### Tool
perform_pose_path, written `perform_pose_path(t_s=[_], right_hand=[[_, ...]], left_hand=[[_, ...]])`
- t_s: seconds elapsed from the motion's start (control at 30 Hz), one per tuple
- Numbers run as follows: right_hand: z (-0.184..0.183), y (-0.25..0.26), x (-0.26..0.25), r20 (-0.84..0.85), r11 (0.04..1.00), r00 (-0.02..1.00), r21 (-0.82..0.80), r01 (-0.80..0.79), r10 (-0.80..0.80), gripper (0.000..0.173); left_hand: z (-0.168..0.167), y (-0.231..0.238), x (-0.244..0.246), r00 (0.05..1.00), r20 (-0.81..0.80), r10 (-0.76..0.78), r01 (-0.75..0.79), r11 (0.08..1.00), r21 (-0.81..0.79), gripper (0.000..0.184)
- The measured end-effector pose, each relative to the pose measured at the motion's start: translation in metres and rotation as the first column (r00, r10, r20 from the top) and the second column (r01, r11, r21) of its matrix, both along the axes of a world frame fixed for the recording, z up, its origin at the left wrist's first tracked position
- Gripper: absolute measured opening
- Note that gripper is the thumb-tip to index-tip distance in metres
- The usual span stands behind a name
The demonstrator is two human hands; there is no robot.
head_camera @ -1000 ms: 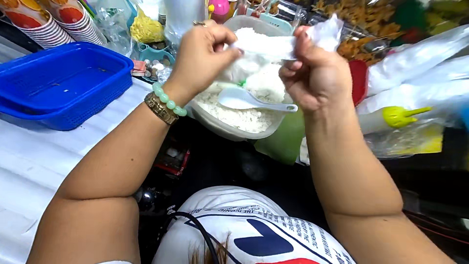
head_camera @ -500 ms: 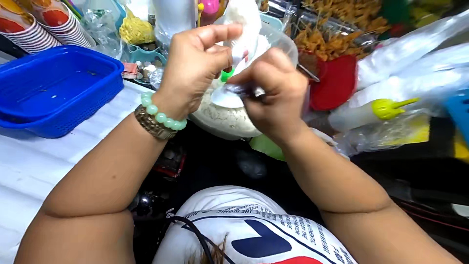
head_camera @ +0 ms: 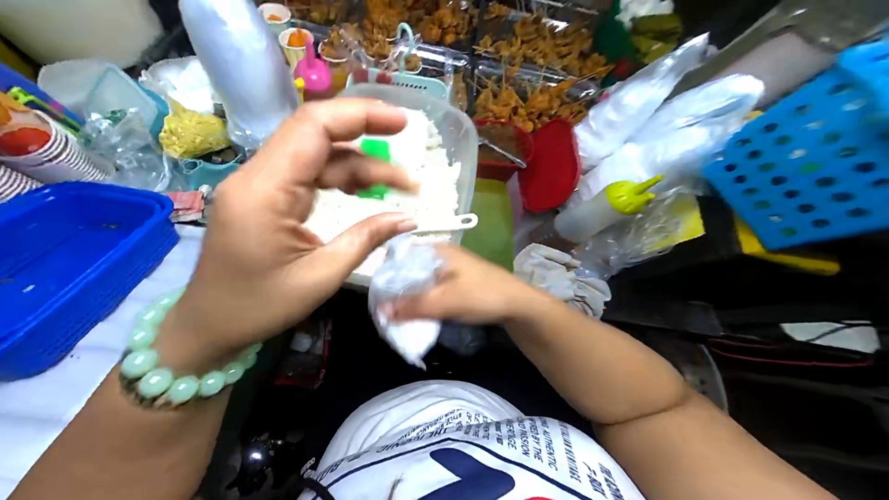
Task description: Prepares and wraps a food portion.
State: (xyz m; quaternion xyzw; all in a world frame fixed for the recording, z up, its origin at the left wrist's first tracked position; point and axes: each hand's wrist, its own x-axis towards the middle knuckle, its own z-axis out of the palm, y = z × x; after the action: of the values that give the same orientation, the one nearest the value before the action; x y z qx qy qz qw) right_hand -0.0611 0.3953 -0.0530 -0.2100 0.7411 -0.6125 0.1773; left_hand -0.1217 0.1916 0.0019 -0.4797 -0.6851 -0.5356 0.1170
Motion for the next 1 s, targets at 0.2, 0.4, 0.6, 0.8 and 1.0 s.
perform_pose_path(t_s=[0.2,0.4,0.6,0.8,1.0], right_hand=[[-0.106,-0.044,0.032,0.683,0.971,0.729,0.199,-0.131,-0.041,0.059],[-0.075,-0.055,0.019,0.436,0.976,0.892,0.111,-0.188,0.123,0.054],[-0.006,0.012,-0.029,-0.489,0.836,0.86,0.406,0.369,-0.142,0.033],[-0.039,0.042,-0.077,-0.362,0.528,0.918,0.755,0.39,-0.161,0.042],[-0.043,0.031,-0.079,-0.375,0.567,0.923,0.744,0.352,-0.082,0.042]], left_hand=[[0.009,-0.041,-0.025,0.961,-0.055,0.271,-0.271,0.963,0.008,0.053],[-0.006,-0.051,-0.028,0.914,-0.118,0.388,-0.389,0.921,0.013,0.06],[-0.013,-0.044,-0.037,0.872,-0.089,0.482,-0.484,0.875,0.002,0.063],[-0.043,-0.029,-0.057,0.759,-0.28,0.588,-0.641,0.749,-0.166,0.07],[-0.123,-0.02,-0.086,0.732,-0.302,0.61,-0.681,0.649,-0.34,0.088]])
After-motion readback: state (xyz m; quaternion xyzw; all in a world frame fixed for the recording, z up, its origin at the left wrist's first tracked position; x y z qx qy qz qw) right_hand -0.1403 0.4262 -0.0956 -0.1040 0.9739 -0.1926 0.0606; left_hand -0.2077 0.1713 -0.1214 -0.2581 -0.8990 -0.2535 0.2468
